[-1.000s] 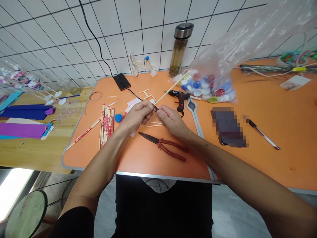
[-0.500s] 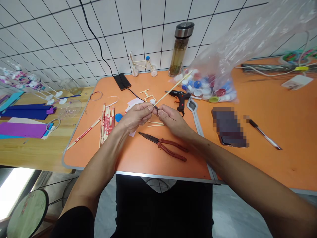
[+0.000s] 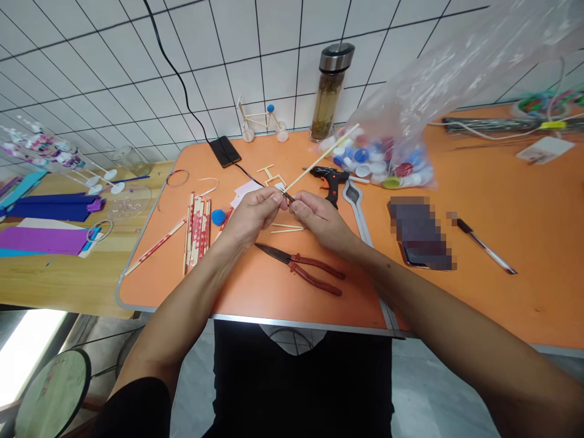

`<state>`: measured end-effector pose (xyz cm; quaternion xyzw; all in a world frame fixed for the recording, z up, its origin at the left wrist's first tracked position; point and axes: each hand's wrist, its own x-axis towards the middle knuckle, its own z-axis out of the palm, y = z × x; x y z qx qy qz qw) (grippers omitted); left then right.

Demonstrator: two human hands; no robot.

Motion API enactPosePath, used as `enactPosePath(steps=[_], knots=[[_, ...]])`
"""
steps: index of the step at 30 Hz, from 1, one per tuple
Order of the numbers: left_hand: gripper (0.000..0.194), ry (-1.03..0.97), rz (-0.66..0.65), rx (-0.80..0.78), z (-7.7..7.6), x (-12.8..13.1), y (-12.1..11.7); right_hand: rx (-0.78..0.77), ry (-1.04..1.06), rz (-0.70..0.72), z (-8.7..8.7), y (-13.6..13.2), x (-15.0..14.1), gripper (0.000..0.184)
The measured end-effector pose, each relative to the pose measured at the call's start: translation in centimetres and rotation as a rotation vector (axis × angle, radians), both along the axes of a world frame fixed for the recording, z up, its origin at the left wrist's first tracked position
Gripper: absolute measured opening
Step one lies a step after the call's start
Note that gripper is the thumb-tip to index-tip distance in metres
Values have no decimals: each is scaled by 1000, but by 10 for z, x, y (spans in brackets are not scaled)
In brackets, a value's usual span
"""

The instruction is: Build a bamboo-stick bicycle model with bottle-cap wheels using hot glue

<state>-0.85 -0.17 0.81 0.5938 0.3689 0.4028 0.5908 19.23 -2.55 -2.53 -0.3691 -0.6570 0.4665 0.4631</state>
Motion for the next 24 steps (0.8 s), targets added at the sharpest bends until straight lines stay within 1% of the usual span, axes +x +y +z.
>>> enactPosePath(steps=[2,3,5,8,10,11,14,15,16,18,19,20,21,23,24], knots=[[48,-112,-128,-241,3,-3,1,33,-25,11,1,1,3,62],[48,-144,-171,-310,5,-5,2,43,-25,15,1,2,4,63],[48,-170,-216,-361,7,-7,3,52,-7,22,1,4,5,62],[52,-148,-220,-342,7,-9,5,33,0,39,-1,5,5,61],[52,-90,-157,-233,3,-8,5,6,12,52,-3,5,4,62],[51,-41,-102,-128,1,-7,4,-15,27,55,-4,5,3,62],[44,189,121,302,-7,-1,0,-103,115,67,-9,5,-2,62],[42,268,194,419,-8,2,-2,-133,145,74,-11,5,-3,62],[40,334,253,499,-9,4,-4,-157,169,82,-12,5,-5,62],[39,393,316,553,-10,6,-6,-180,190,91,-12,5,-6,62],[40,381,306,530,-10,6,-6,-177,188,87,-11,5,-6,63],[42,342,272,470,-9,5,-5,-166,183,79,-10,4,-6,63],[46,286,212,371,-8,3,-3,-148,175,71,-9,4,-6,63],[51,160,56,110,-6,-1,1,-116,163,67,-7,3,-5,63],[51,119,-5,4,-6,-2,3,-108,164,74,-6,2,-5,63]])
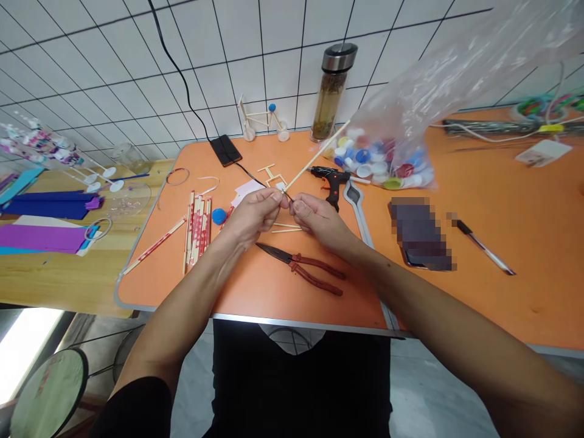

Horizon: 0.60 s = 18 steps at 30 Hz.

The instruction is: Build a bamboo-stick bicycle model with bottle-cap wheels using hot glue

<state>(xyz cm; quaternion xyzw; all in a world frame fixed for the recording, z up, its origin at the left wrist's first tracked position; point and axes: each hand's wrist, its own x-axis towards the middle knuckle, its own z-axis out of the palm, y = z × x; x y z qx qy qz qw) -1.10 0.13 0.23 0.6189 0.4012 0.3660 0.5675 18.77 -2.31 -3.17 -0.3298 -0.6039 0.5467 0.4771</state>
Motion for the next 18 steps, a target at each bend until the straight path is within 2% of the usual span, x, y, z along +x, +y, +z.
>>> enactPosePath(steps=[1,2,4,6,7,9,12,14,16,18], knots=[[51,-21,-28,-52,0,-1,1,-3,7,10,0,-1,0,62],[51,-20,-22,-28,0,-1,1,-15,19,21,0,-1,0,62],[49,60,57,210,-1,1,-1,-58,53,30,0,-2,0,61],[45,231,160,482,-3,4,-6,-105,86,36,-1,-4,-2,61],[43,325,204,577,-4,6,-8,-125,101,41,-1,-4,-3,61],[37,468,271,673,-5,8,-13,-155,123,51,-1,-5,-4,62],[37,461,261,634,-4,8,-12,-148,122,30,-2,-4,-4,64],[44,327,153,485,-3,4,-6,-129,95,8,-4,-3,-3,65],[51,186,31,262,-3,0,0,-119,57,-2,-5,-2,-2,66],[52,145,9,186,-4,-3,4,-119,35,-4,-5,-1,-2,66]])
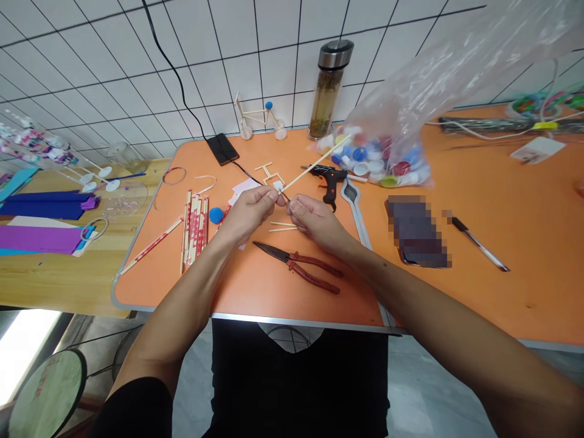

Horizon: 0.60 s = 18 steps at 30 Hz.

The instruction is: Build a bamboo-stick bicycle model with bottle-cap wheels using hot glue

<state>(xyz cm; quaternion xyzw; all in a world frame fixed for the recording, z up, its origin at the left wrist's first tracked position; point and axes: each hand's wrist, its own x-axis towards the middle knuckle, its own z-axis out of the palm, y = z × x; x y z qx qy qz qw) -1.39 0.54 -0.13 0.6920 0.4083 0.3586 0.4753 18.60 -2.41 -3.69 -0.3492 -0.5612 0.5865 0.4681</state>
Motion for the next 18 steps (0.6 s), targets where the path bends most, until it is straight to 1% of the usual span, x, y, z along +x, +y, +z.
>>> enactPosePath(steps=[1,2,4,6,8,9,10,11,12,13,15,16,17,18], knots=[[50,4,22,43,-1,0,0,0,-1,0,0,0,-1,66],[48,27,57,121,-2,0,-1,0,4,-3,0,0,-1,66],[43,109,152,325,-3,3,-6,-2,28,-9,1,-1,-4,65],[38,206,237,486,-5,7,-11,-14,48,-9,2,-3,-6,64],[37,265,287,575,-5,10,-16,-22,57,-9,3,-4,-7,64],[37,271,298,584,-4,10,-17,-21,55,-11,3,-5,-7,64],[39,256,297,566,-3,10,-16,-14,46,-15,4,-5,-6,64],[41,220,283,512,-1,10,-15,-2,33,-19,4,-5,-5,64],[44,163,248,412,1,9,-14,15,16,-22,5,-5,-3,63],[48,90,195,276,2,7,-11,33,-5,-23,6,-5,-1,63],[53,-60,43,-75,6,4,-7,68,-42,-23,6,-5,2,63],[53,-112,-11,-207,6,3,-6,82,-54,-23,7,-4,3,63],[52,-140,-34,-265,6,3,-5,90,-60,-22,7,-4,3,63],[51,-134,-19,-223,5,3,-5,91,-59,-20,7,-3,3,63]])
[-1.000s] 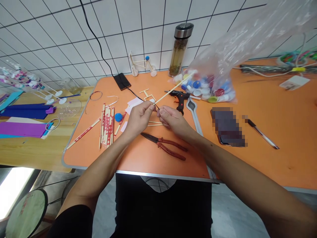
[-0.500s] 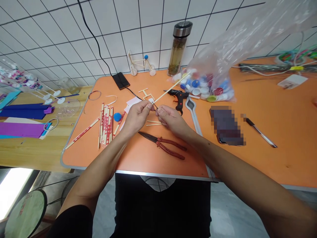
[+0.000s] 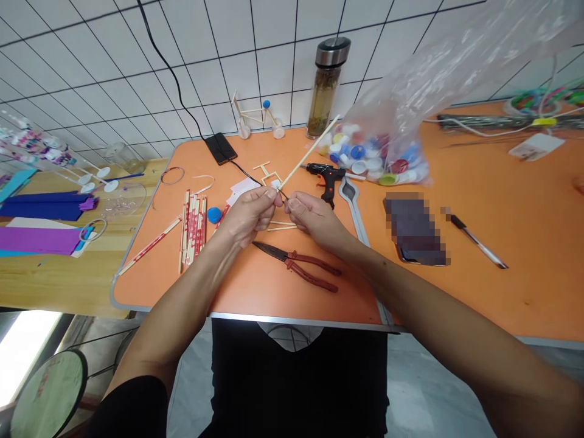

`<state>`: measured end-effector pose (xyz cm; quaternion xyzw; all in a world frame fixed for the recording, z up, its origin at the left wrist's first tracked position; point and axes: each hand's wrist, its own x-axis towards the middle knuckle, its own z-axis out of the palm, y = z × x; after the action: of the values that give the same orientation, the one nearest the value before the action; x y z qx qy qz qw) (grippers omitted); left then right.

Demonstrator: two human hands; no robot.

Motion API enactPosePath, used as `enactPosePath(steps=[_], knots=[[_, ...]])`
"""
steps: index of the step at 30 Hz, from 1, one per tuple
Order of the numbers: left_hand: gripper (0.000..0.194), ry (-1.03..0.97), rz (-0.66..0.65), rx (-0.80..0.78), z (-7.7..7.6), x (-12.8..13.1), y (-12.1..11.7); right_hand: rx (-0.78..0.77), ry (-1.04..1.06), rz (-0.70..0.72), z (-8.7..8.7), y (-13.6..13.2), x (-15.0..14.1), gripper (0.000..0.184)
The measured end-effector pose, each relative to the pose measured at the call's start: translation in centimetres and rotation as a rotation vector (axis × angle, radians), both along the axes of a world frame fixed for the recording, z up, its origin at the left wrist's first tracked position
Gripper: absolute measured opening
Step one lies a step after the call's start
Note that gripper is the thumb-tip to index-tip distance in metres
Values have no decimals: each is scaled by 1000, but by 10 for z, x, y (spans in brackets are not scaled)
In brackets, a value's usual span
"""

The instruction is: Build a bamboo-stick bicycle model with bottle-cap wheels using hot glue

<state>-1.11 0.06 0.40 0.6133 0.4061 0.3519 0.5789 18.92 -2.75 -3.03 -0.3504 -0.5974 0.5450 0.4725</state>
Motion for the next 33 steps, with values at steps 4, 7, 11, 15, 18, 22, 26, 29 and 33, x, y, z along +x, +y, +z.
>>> enactPosePath(steps=[4,7,11,15,18,22,26,29,33], knots=[[45,321,235,623,-8,5,-6,-40,46,18,-2,1,-3,61],[43,521,350,840,-12,7,-9,-37,44,-3,-3,1,-4,62],[48,346,124,475,-9,1,-2,-10,-18,-40,-3,2,-1,66],[49,264,55,417,-6,-3,2,-13,-18,-19,-1,2,-2,66],[38,531,247,716,-8,2,-5,-41,9,-11,-2,2,-5,65],[33,562,321,717,-8,7,-10,-39,6,-31,-3,1,-5,67],[49,123,48,154,-1,2,-1,8,-7,-12,0,1,-1,63],[50,46,-5,0,2,0,0,7,-5,-5,2,0,-2,64],[46,388,254,576,-2,6,-9,-36,25,-22,-2,-1,-6,65]])
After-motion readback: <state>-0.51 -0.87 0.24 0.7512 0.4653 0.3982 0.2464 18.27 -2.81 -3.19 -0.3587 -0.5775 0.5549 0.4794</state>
